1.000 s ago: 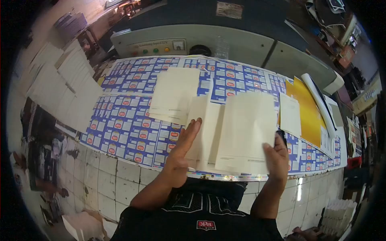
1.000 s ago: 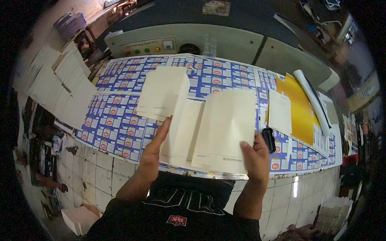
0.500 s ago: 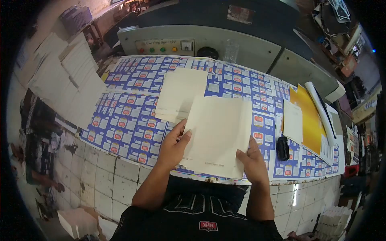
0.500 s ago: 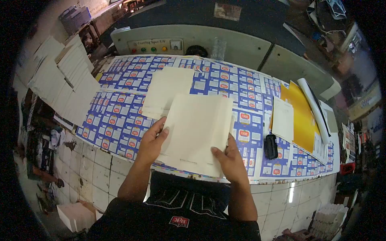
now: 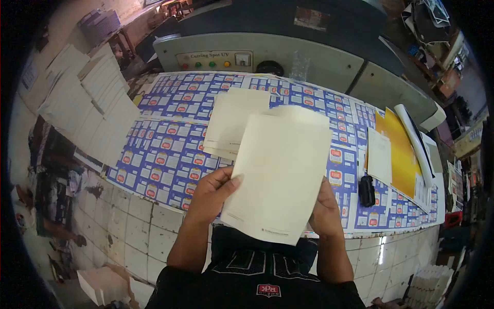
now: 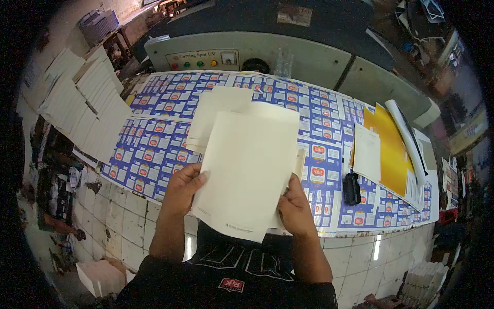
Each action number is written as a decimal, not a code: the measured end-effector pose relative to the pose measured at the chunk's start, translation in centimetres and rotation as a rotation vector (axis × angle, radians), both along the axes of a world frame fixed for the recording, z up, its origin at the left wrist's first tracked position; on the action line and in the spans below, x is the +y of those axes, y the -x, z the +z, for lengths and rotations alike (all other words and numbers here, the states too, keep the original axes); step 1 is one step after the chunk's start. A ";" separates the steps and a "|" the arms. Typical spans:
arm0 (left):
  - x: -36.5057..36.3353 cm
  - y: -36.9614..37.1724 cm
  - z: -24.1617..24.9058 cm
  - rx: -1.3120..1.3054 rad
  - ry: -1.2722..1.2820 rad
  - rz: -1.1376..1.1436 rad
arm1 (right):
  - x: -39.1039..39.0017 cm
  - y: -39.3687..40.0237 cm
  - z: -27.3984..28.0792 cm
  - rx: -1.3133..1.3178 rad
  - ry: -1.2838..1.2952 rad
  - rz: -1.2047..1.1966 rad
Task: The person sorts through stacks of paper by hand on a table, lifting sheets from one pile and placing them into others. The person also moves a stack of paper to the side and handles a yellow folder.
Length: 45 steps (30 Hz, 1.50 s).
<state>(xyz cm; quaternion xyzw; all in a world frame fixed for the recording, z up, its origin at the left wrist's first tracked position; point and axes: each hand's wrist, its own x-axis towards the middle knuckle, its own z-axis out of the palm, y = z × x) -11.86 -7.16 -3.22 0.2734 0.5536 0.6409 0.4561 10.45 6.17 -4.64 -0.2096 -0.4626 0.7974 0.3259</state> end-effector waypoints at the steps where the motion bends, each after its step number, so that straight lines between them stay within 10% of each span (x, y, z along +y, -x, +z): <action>1: 0.0 -0.1 -0.1 0.001 0.005 -0.006 | -0.1 -0.1 0.0 0.001 0.005 -0.006; 3: 0.3 -0.3 -0.3 -0.054 -0.073 -0.037 | -0.3 -0.2 0.1 -0.084 -0.364 0.048; 7: 0.3 -0.9 0.8 -0.102 -0.072 0.026 | 0.0 0.1 1.4 -0.037 -0.278 0.011; 9: 0.6 -0.8 -0.8 0.603 -0.150 -0.017 | -0.2 0.1 2.0 -0.298 -0.442 -0.089; 17: 3.0 -0.9 1.7 0.047 -0.101 -0.197 | -0.2 -0.9 3.2 -0.334 -0.484 -0.114; 21: 4.8 1.5 3.8 0.211 0.039 0.191 | 0.7 -0.9 4.3 -0.149 -0.357 -0.147; 25: 7.7 9.6 1.0 0.159 -0.097 0.249 | 1.7 -2.3 1.6 -0.581 -0.593 -0.287; 28: 10.0 13.1 -4.6 0.311 0.018 0.226 | 0.0 -1.6 1.5 -1.138 -0.766 -0.259; 37: 10.9 11.2 -7.4 1.343 0.767 0.349 | 1.6 -5.3 -1.5 -0.882 -0.532 -0.406; 43: 7.3 1.8 -0.8 1.506 0.184 0.395 | 0.9 -5.8 -0.5 -1.075 -0.635 -0.354; 45: 5.4 -3.2 0.8 1.505 -0.037 0.276 | 0.4 -5.5 -1.2 -0.937 -1.088 -0.605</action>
